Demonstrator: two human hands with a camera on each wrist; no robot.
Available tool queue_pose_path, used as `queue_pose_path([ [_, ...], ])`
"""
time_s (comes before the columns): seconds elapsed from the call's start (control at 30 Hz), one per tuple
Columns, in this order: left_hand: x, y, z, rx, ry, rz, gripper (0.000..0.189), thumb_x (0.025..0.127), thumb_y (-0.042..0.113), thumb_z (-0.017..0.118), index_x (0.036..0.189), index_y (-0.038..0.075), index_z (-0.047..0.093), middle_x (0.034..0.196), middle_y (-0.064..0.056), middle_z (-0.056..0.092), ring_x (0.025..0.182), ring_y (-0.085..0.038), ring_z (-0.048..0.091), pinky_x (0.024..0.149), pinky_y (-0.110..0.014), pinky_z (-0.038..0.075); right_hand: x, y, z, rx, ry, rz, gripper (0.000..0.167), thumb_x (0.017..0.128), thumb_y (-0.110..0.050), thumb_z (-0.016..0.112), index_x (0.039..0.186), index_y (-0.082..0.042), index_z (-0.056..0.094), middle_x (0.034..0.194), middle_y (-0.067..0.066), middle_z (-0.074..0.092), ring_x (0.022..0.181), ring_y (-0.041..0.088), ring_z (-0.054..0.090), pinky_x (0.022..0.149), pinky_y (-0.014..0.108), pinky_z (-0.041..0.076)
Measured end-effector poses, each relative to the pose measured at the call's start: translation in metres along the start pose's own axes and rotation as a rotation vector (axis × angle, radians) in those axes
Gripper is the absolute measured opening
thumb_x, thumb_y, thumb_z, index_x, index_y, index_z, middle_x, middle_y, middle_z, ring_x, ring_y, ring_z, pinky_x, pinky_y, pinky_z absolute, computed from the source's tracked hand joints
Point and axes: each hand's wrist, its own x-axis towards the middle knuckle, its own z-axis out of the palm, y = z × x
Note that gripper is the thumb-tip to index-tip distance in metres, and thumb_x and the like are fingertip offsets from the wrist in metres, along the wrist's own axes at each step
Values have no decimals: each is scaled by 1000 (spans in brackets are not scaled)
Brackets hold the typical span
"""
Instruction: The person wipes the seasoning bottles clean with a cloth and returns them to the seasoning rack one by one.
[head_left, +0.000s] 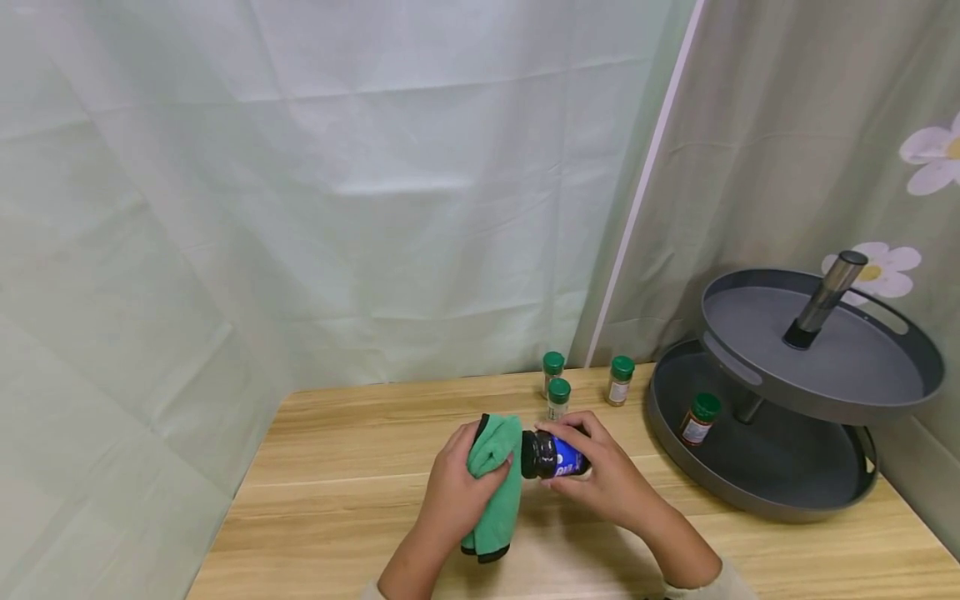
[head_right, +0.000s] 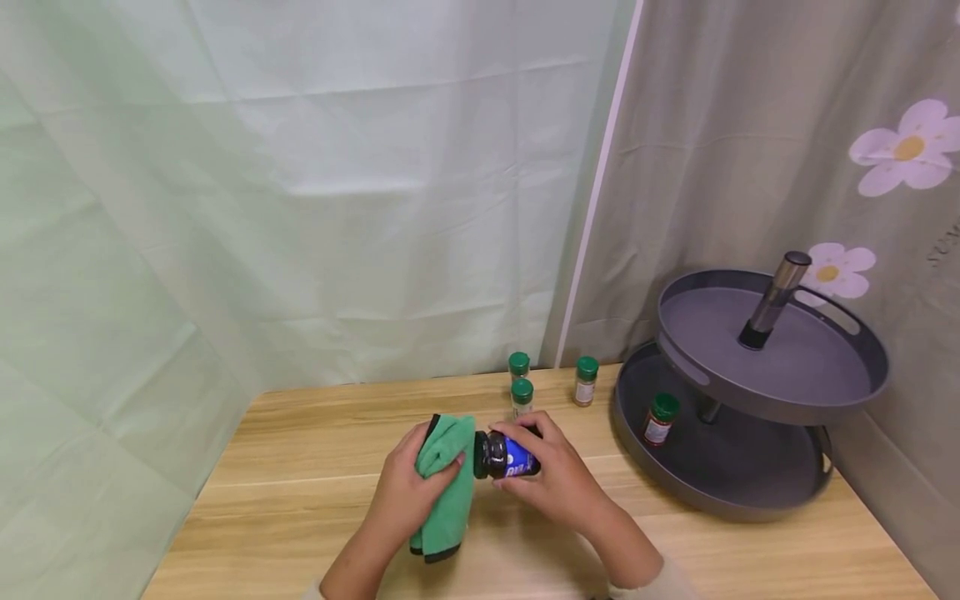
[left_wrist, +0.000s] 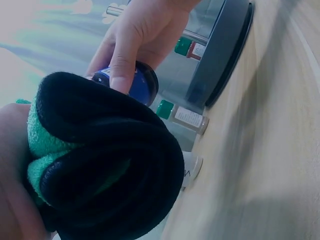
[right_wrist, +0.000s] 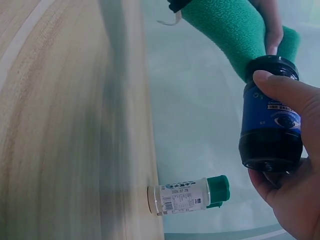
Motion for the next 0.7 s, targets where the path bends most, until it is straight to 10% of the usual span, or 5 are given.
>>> queue_pose_path([
  [0.7, -11, 11, 4, 53, -96, 40, 44, 88, 33, 79, 127, 28, 60, 116, 14, 62, 101, -8, 61, 91, -33, 55, 2, 6, 0, 52, 44, 123, 69, 79, -29, 88, 139, -41, 57, 123, -5, 51, 113, 17, 57, 90, 30, 55],
])
